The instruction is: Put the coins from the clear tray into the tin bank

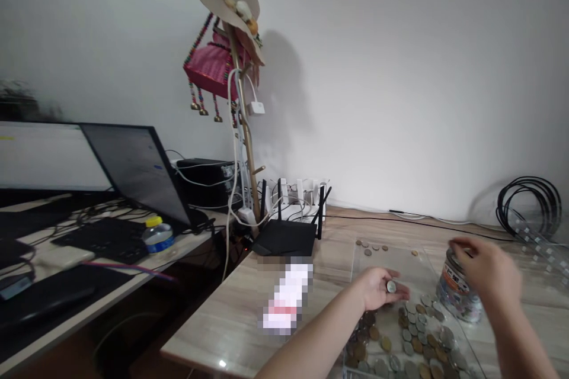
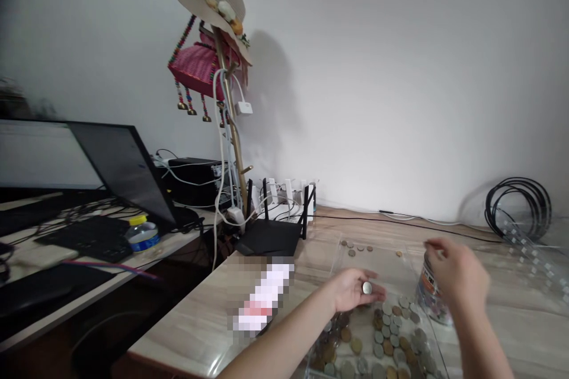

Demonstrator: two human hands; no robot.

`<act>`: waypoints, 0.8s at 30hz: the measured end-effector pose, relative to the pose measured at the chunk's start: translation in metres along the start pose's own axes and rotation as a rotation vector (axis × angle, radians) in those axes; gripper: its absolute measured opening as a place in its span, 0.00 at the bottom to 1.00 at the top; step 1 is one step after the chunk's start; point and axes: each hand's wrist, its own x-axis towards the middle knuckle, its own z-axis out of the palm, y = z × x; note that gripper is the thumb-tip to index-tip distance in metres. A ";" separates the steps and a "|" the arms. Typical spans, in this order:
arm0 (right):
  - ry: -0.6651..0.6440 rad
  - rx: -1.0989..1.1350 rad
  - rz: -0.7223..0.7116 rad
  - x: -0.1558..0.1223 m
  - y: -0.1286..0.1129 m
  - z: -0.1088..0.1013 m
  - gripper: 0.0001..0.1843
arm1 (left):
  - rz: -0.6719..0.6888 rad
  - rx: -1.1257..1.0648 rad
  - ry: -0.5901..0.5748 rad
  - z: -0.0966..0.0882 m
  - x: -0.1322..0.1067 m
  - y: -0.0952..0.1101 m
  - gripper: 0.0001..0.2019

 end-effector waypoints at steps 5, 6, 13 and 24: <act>-0.078 -0.066 0.157 0.023 0.054 -0.011 0.17 | 0.082 0.051 0.079 -0.006 0.004 -0.001 0.23; -0.100 -0.064 0.150 0.024 0.057 -0.009 0.18 | 0.095 0.059 0.089 -0.007 0.005 -0.002 0.24; 0.113 -0.092 -0.039 0.014 0.028 -0.002 0.20 | 0.174 0.049 0.080 -0.011 0.006 -0.001 0.23; -0.688 0.221 -0.545 -0.042 -0.060 0.055 0.11 | 0.121 0.072 -0.103 -0.002 0.000 -0.002 0.12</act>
